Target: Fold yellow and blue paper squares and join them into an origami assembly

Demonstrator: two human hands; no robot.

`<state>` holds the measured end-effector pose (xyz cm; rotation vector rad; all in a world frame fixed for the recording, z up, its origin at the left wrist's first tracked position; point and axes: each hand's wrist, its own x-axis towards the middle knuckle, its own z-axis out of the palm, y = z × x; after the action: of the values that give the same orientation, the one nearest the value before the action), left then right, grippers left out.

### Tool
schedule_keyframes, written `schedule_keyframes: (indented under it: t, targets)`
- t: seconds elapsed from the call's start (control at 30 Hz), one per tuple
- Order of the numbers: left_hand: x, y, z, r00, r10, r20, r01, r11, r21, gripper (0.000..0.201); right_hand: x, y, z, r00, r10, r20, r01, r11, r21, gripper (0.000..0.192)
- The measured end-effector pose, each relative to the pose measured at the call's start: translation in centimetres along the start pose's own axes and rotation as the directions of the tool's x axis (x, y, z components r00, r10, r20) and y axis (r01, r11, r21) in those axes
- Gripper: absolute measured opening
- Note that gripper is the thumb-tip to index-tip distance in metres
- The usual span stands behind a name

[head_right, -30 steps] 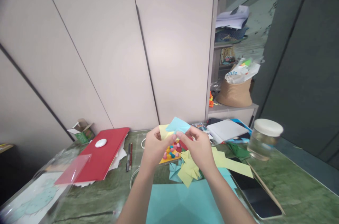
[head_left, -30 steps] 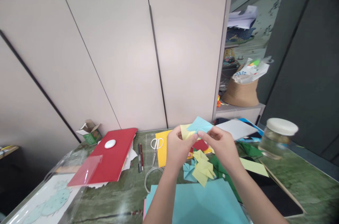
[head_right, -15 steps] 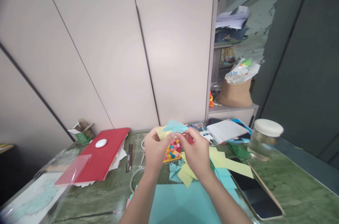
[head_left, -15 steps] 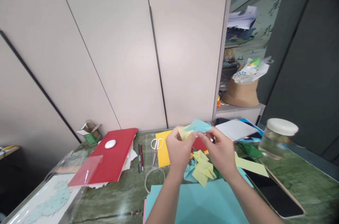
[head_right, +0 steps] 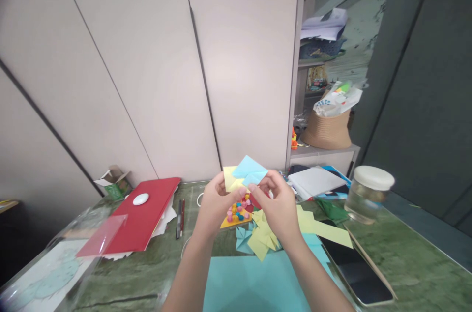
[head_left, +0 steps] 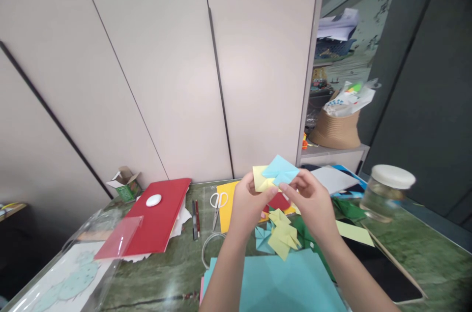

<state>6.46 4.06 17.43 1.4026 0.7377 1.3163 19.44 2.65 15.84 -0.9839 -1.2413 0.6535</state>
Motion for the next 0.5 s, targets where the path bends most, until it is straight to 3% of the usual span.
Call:
schedule_keyframes:
  t: [0.13,0.3,0.4,0.5]
  targets:
    - [0.05,-0.32,-0.37,1.000,-0.008,0.001,0.008,1.000,0.006,0.028,-0.06,-0.17,-0.05,1.000,0.028,0.002,-0.028,0.996,0.084,0.040]
    - [0.17,-0.30,-0.48,1.000,0.017,-0.008,-0.018,1.000,-0.018,0.029,0.16,0.16,-0.46,0.996,-0.066,-0.056,0.067,0.997,0.029,0.043]
    - [0.23,-0.24,-0.48,0.999,0.023,-0.031,-0.023,1.000,-0.009,0.029,0.12,0.23,-0.70,0.964,-0.213,-0.159,0.192,0.972,-0.135,0.041]
    - [0.25,-0.13,-0.34,0.997,0.036,-0.071,-0.033,0.998,0.044,0.026,-0.26,-0.01,-0.72,0.874,-0.452,-0.178,0.344,0.834,-0.431,0.027]
